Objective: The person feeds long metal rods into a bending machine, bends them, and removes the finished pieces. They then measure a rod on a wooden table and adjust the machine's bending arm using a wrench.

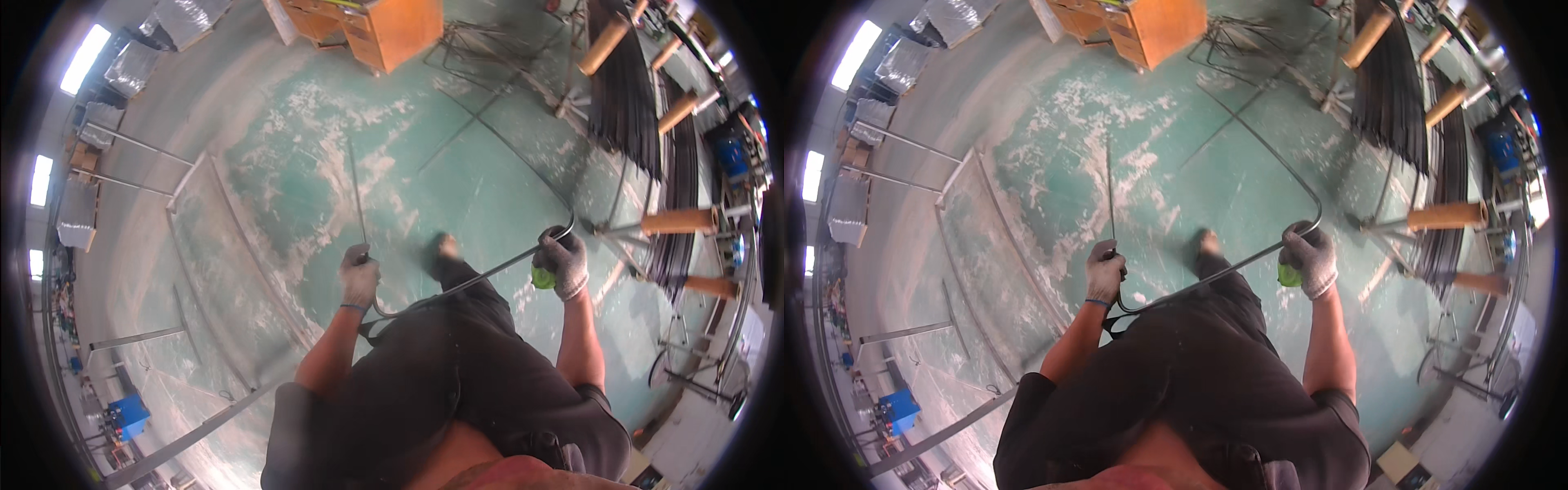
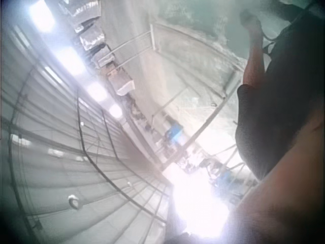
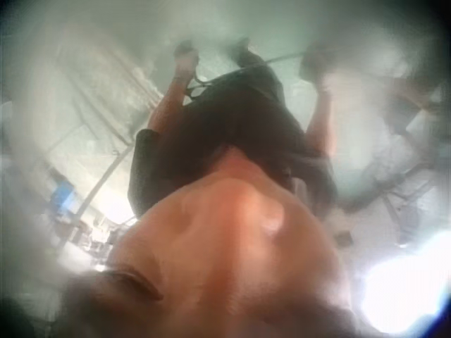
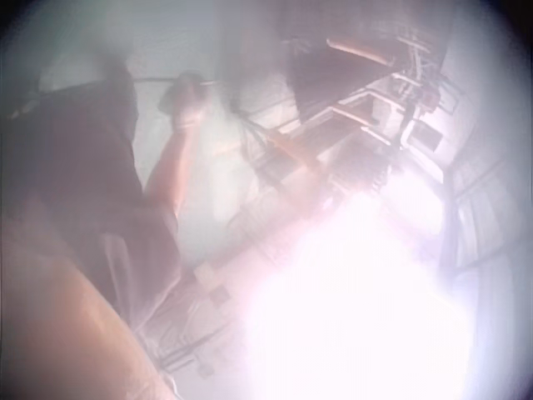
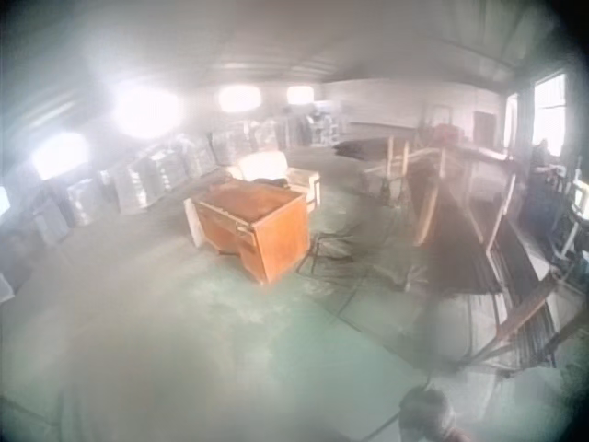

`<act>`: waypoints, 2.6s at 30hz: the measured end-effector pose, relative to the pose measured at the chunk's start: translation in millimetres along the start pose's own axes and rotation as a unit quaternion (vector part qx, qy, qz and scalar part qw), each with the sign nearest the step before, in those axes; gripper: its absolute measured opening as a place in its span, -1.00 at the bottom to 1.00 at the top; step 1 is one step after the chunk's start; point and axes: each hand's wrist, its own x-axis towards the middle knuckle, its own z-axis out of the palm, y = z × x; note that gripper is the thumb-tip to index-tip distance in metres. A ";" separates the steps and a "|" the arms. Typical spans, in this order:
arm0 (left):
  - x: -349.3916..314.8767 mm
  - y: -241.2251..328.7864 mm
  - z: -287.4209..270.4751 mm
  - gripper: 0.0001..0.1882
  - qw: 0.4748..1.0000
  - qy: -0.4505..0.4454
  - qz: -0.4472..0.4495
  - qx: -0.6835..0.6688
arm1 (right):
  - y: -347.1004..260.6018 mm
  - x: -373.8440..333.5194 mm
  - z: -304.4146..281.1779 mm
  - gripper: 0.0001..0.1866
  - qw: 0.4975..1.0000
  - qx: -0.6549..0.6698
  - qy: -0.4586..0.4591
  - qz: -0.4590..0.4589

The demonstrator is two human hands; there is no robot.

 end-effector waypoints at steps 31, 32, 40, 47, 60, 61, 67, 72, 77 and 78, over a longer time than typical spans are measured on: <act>807.5 407.8 207.1 -0.81 0.953 0.169 0.232 0.100 | -205.2 951.4 236.4 -0.76 0.993 -0.103 -0.010 0.048; 831.3 416.7 216.7 -0.79 0.954 0.172 0.209 0.129 | -207.1 985.0 240.6 -0.76 0.992 -0.112 -0.008 0.051; 1009.6 506.3 327.8 -0.64 0.972 0.197 0.057 0.116 | -250.3 1279.6 284.4 -0.76 0.979 -0.173 -0.086 0.072; 1087.2 545.2 368.9 -0.64 0.904 0.255 0.083 0.332 | -266.6 1458.6 329.1 -0.53 0.814 -0.570 -0.106 0.014; 1094.3 512.4 442.0 -0.76 0.874 0.093 0.118 0.462 | -300.8 1429.2 413.8 -0.58 0.674 -0.709 -0.209 -0.028; 1095.5 514.3 439.5 -0.78 0.882 0.084 0.104 0.452 | -301.2 1428.3 413.7 -0.58 0.664 -0.714 -0.220 -0.033; 1078.9 513.2 421.7 -0.78 0.872 0.016 0.065 0.486 | -293.8 1423.9 406.7 -0.62 0.636 -0.729 -0.247 -0.054; 1076.4 514.3 426.1 -0.76 0.864 0.018 0.072 0.498 | -289.9 1424.7 409.0 -0.63 0.636 -0.733 -0.230 -0.072; 1072.7 498.5 421.2 -0.79 0.871 0.035 0.132 0.473 | -292.7 1427.9 408.9 -0.64 0.643 -0.729 -0.227 -0.061; 1070.2 496.3 422.3 -0.79 0.870 0.038 0.138 0.472 | -292.5 1429.8 409.0 -0.64 0.650 -0.722 -0.229 -0.053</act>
